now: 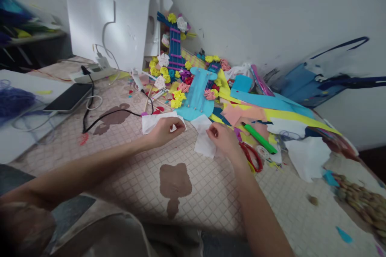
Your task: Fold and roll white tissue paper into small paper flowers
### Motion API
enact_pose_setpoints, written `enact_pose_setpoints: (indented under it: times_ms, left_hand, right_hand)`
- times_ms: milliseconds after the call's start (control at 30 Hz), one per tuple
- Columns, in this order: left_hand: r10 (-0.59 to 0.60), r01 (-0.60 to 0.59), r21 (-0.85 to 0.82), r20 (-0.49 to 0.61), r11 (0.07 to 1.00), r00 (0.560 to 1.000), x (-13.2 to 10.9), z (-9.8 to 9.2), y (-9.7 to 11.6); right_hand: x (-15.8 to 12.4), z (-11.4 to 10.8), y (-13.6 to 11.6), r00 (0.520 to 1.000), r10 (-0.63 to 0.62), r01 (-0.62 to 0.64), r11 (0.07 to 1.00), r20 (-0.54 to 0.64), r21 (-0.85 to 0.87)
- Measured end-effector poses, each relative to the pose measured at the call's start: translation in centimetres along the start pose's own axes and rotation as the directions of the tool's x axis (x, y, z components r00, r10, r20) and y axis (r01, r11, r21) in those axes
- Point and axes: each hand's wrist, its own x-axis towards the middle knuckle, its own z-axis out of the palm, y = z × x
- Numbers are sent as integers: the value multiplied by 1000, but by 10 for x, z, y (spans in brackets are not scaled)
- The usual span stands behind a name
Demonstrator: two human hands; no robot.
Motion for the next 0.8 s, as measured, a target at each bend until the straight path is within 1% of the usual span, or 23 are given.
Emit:
enact_pose_setpoints:
  times_ms: [100,167,367,500,667,800]
  left_hand:
    - [15,-15,-19,-10,1000,1000,-1,0,1]
    - [28,-28,-17,-11,999,1000,-3,-1,0]
    - [32,-32,34,-4,999,999,-6,-3,-5]
    - [79,-79,60,2,995,997,-8,-2,-5]
    - [122,-125,94,46,988,992,-10,-1,-5]
    - [113,-118,95,64,988,992,-11,0,-7]
  right_hand:
    - [-11,0,-3,993,-74,77,997,94,-30]
    - [-16,0,-2,987,-102,110,993,126,-53]
    - [-19,5,7,985,-116,126,989,131,-72]
    - [-21,2,12,980,-131,141,988,151,-55]
    - [-29,-1,4,968,-167,188,977,190,-99]
    - [-28,2,1,976,-152,172,977,154,-124]
